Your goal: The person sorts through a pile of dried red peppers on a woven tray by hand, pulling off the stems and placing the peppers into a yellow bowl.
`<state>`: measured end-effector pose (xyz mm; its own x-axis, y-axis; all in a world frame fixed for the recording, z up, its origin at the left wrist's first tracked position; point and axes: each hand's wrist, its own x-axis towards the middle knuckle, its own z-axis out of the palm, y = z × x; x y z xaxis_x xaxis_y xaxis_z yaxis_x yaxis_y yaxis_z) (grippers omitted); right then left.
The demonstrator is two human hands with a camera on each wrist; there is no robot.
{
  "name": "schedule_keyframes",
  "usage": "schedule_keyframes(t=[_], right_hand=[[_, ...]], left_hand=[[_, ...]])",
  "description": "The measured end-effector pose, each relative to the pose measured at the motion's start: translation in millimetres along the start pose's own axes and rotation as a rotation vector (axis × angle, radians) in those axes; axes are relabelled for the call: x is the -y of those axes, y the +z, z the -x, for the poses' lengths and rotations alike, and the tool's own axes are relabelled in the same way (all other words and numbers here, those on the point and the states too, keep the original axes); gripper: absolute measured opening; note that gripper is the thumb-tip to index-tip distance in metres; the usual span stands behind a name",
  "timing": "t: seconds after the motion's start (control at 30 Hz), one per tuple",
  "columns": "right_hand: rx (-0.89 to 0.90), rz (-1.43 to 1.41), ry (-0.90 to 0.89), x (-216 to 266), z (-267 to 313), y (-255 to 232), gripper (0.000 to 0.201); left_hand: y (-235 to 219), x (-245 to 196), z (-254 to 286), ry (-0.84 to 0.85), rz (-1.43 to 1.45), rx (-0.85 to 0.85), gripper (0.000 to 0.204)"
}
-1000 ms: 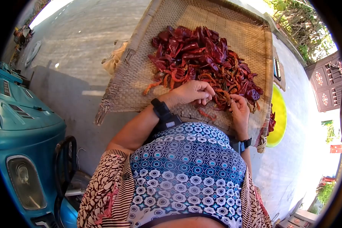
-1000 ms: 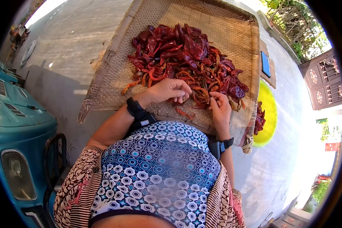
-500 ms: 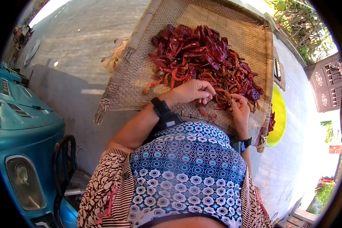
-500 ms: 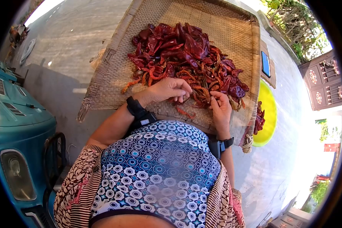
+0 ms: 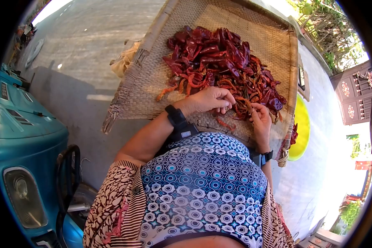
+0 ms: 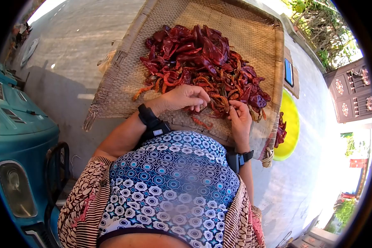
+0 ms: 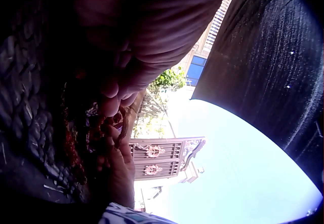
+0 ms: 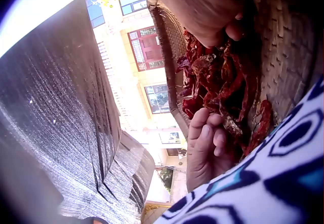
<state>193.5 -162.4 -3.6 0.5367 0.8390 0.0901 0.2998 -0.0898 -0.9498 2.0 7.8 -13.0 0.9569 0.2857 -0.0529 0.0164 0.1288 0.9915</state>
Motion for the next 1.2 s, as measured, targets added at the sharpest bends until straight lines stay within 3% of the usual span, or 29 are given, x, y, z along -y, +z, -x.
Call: schedule_keyframes(t=[1.2], right_hand=[[-0.004,-0.026,-0.001,-3.0,-0.5,1.3,0.017]], left_hand=[[-0.9,-2.2,0.3,-0.013,-0.048,0.028,0.024]])
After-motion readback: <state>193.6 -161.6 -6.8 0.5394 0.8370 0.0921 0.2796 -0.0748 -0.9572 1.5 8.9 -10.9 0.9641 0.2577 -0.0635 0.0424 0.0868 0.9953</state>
